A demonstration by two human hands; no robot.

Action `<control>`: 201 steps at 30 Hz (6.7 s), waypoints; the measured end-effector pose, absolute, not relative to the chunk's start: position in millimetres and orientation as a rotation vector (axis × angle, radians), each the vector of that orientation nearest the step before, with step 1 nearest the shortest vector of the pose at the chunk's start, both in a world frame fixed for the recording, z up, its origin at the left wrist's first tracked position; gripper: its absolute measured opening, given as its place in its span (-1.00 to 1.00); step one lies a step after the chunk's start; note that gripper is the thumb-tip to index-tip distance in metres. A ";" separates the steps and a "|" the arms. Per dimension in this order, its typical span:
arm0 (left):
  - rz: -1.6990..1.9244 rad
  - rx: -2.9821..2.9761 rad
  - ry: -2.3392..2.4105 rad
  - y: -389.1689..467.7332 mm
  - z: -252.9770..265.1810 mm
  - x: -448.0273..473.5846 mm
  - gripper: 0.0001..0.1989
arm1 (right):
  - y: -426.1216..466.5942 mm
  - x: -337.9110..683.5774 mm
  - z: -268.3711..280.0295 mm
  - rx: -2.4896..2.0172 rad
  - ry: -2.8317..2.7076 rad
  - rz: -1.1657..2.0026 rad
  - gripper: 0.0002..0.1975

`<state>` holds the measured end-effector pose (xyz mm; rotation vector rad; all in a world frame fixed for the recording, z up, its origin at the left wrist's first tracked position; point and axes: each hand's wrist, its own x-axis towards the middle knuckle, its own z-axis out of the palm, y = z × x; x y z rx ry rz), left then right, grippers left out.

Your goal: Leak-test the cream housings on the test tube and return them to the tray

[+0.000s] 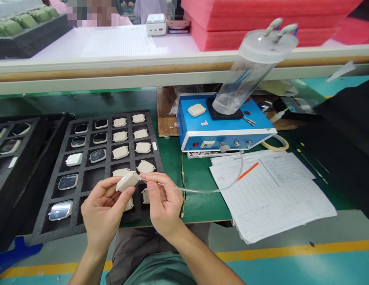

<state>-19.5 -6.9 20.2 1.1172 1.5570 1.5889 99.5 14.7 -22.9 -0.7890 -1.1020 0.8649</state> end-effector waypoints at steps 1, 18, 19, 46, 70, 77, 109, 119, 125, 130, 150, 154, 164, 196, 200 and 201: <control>1.590 1.117 1.556 -6.8 20.5 -19.5 -0.74 | 15.3 99.4 -22.8 -0.789 -1.104 0.858 -0.82; 1.596 1.052 1.581 -3.8 15.2 -22.7 -0.62 | 22.7 96.6 -17.2 -0.774 -1.118 0.819 -0.81; 1.596 1.053 1.577 -3.6 15.4 -22.7 -0.62 | 22.8 96.5 -17.0 -0.774 -1.116 0.817 -0.81; 1.596 1.077 1.467 -6.3 17.2 -20.9 -0.71 | 19.1 95.3 -17.4 -0.760 -1.077 0.857 -0.81; 1.595 1.119 1.483 -6.3 17.1 -22.0 -0.74 | 17.5 95.3 -20.6 -0.754 -1.064 0.898 -0.81; 1.611 1.123 1.525 -2.7 15.3 -24.1 -0.68 | 21.2 93.0 -16.8 -0.732 -1.055 0.887 -0.81; 1.566 1.129 1.528 -8.6 8.2 -24.4 -0.69 | 17.9 94.4 -16.5 -0.780 -1.052 0.876 -0.82; 1.576 1.147 1.552 -5.4 16.0 -24.9 -0.70 | 20.7 94.4 -14.6 -0.794 -1.070 0.871 -0.81; 1.568 1.145 1.573 -5.3 15.6 -25.7 -0.65 | 21.3 94.8 -11.2 -0.800 -1.075 0.861 -0.81; 1.563 1.146 1.569 -3.4 14.8 -25.5 -0.63 | 21.7 93.9 -12.7 -0.781 -1.060 0.863 -0.82; 1.035 1.955 2.266 -0.1 34.3 -136.0 -0.72 | 7.1 99.6 -24.0 -0.912 -1.067 0.912 -0.84; 0.930 2.063 2.250 17.3 51.8 -149.2 -0.75 | 6.8 99.8 -25.3 -0.906 -1.076 0.924 -0.84; 0.692 2.112 2.128 62.7 75.2 -134.6 -0.85 | 5.4 98.4 -23.7 -0.908 -1.067 0.918 -0.83; 1.411 1.409 1.551 -7.0 14.0 -24.9 -0.82 | 11.0 101.1 -26.6 -0.827 -1.160 0.787 -0.83; 1.413 1.424 1.548 -7.0 14.7 -25.3 -0.81 | 12.3 100.6 -24.6 -0.834 -1.165 0.781 -0.83; 1.415 1.428 1.549 -7.0 14.6 -25.5 -0.81 | 12.7 100.5 -24.2 -0.831 -1.167 0.782 -0.82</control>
